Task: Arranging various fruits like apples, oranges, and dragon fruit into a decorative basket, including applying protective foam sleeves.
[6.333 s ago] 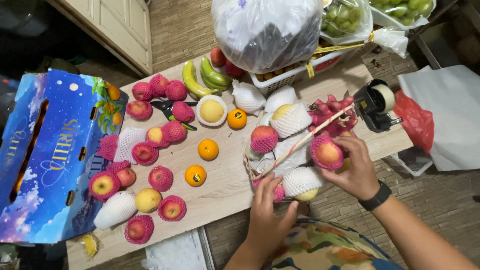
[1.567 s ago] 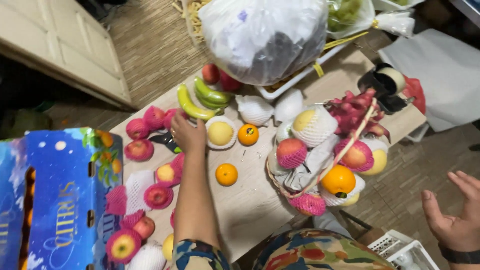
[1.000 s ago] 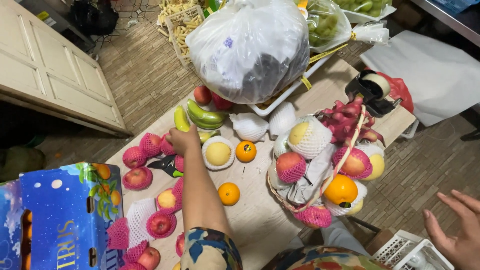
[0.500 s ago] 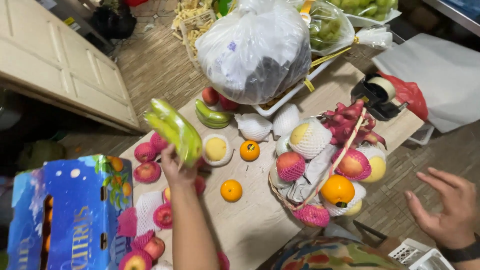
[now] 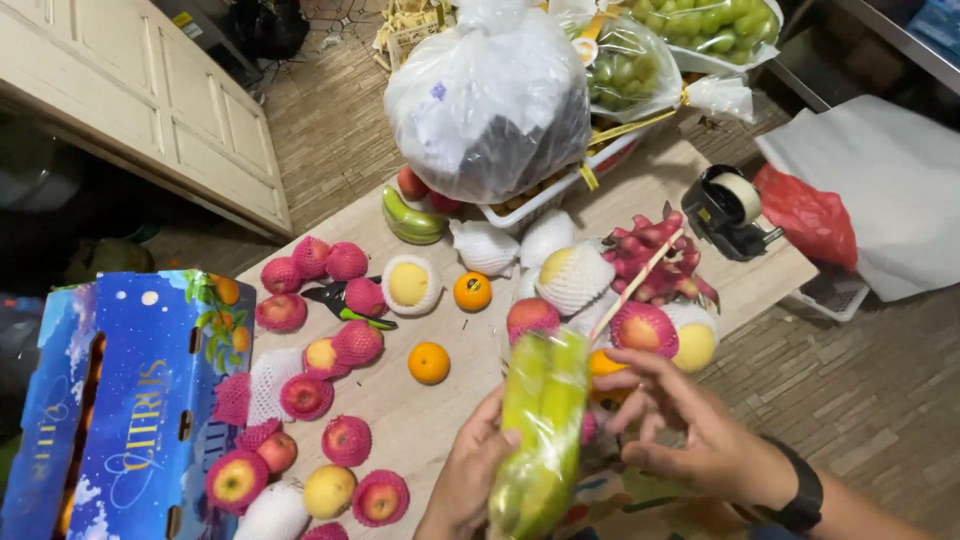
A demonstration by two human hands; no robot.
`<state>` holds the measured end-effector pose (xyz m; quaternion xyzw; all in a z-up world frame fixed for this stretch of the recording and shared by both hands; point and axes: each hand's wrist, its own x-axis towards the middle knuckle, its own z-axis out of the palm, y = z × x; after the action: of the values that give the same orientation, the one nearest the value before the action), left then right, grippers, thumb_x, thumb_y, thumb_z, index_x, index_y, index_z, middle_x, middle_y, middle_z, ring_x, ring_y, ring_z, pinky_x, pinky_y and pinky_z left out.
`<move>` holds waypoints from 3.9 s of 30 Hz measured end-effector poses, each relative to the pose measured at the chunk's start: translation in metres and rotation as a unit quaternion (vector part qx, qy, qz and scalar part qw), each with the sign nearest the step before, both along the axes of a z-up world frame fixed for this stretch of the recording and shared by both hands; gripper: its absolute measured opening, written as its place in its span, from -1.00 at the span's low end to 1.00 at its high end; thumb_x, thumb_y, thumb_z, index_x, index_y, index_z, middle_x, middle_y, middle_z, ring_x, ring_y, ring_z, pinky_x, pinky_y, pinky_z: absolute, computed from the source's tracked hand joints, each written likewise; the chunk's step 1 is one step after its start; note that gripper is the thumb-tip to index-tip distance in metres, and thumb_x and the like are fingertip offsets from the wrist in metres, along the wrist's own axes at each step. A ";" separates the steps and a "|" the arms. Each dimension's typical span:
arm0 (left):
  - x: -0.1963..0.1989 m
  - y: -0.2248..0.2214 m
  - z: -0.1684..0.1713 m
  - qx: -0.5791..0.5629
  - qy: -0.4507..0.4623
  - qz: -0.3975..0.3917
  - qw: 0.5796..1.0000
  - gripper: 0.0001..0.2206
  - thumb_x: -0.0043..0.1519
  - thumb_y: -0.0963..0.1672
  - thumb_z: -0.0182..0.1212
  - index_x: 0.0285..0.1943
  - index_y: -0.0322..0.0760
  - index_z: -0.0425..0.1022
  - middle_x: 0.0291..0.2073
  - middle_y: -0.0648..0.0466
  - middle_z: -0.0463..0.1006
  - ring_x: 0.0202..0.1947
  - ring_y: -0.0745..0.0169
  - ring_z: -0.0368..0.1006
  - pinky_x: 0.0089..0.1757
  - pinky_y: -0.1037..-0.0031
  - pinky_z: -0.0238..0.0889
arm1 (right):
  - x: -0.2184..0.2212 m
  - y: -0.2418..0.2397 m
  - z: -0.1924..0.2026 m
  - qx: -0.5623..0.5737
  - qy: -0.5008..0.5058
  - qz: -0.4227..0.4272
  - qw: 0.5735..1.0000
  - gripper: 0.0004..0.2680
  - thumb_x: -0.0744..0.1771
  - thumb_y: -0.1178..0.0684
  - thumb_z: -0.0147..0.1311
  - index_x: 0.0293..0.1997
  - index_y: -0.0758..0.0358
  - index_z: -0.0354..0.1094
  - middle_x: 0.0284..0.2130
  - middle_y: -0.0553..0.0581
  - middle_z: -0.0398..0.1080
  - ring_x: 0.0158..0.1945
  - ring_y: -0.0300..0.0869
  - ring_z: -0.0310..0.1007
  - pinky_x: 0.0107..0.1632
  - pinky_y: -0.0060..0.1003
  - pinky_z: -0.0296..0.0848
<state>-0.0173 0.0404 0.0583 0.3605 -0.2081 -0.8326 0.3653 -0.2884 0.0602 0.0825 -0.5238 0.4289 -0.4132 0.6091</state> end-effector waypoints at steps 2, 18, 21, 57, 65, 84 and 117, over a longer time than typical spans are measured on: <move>0.000 0.008 0.002 -0.017 -0.051 -0.036 0.998 -0.35 0.16 -0.20 0.23 0.51 -0.32 0.20 0.27 -0.15 0.51 0.07 0.05 0.55 -0.01 0.35 0.46 | 0.000 0.005 -0.011 0.100 -0.059 0.005 0.993 -0.31 0.21 0.10 0.32 0.48 0.11 -0.07 0.19 0.27 0.38 -0.27 -0.20 0.65 -0.36 -0.35 0.69; -0.003 -0.042 0.052 -0.237 -0.304 0.046 0.922 -0.20 0.10 -0.03 0.20 0.58 -0.11 -0.03 0.29 -0.10 0.39 0.03 0.09 0.48 -0.01 0.32 0.44 | -0.023 -0.070 0.025 -0.205 0.029 -0.104 0.973 -0.50 0.35 0.05 0.05 0.46 0.27 -0.04 0.09 0.22 0.38 0.03 -0.13 0.51 0.13 -0.26 0.61; 0.001 -0.073 0.038 -0.247 -0.356 -0.002 0.901 -0.26 0.10 -0.04 0.18 0.56 -0.02 0.09 0.37 0.00 0.35 0.10 0.18 0.43 0.09 0.39 0.31 | -0.062 -0.070 0.008 -0.180 0.057 -0.208 0.960 -0.60 0.36 0.15 0.02 0.37 0.33 0.05 0.07 0.23 0.36 0.07 -0.11 0.45 0.14 -0.28 0.57; -0.037 -0.110 0.015 -0.243 -0.315 -0.134 0.907 -0.45 0.23 -0.07 0.30 0.44 -0.27 0.38 -0.03 -0.21 0.55 -0.08 0.02 0.46 -0.13 0.26 0.45 | -0.083 -0.136 -0.070 -0.383 0.345 -0.067 0.854 -0.91 0.40 -0.08 0.07 -0.05 -0.16 0.49 -0.09 -0.21 0.52 0.18 -0.20 0.35 0.25 -0.16 0.01; -0.034 -0.095 0.005 -0.264 -0.340 -0.098 0.897 -0.44 0.25 -0.07 0.32 0.44 -0.33 0.31 0.08 -0.29 0.56 0.01 -0.06 0.46 -0.12 0.15 0.48 | -0.077 -0.135 -0.072 -0.386 0.328 -0.083 0.858 -0.90 0.40 -0.07 0.08 -0.05 -0.12 0.49 0.01 -0.13 0.50 0.25 -0.10 0.32 0.32 -0.08 -0.06; -0.039 -0.082 0.003 -0.328 -0.329 -0.042 0.885 -0.48 0.22 -0.13 0.32 0.41 -0.25 0.38 0.10 -0.16 0.49 0.03 0.06 0.46 -0.09 0.18 0.57 | -0.064 -0.052 -0.100 -0.241 0.455 -0.104 0.851 -0.38 0.08 -0.29 0.45 0.17 0.09 0.33 0.02 0.15 0.49 0.07 0.08 0.44 0.22 0.04 0.30; -0.045 -0.052 -0.075 -0.578 -0.511 0.112 0.626 -0.50 0.42 0.05 -0.11 0.49 -0.19 0.33 0.01 -0.15 0.43 0.05 -0.22 0.41 0.11 0.08 0.23 | -0.088 -0.042 -0.158 -0.422 0.287 -0.085 0.856 -0.52 0.13 -0.05 0.42 0.15 0.09 0.41 0.03 0.21 0.45 0.05 0.13 0.48 0.19 0.07 0.35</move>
<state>-0.0623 -0.0114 -0.0170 0.4632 -0.7583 -0.1753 0.4238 -0.3765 0.0178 -0.0755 -0.7873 0.4118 -0.4363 0.1420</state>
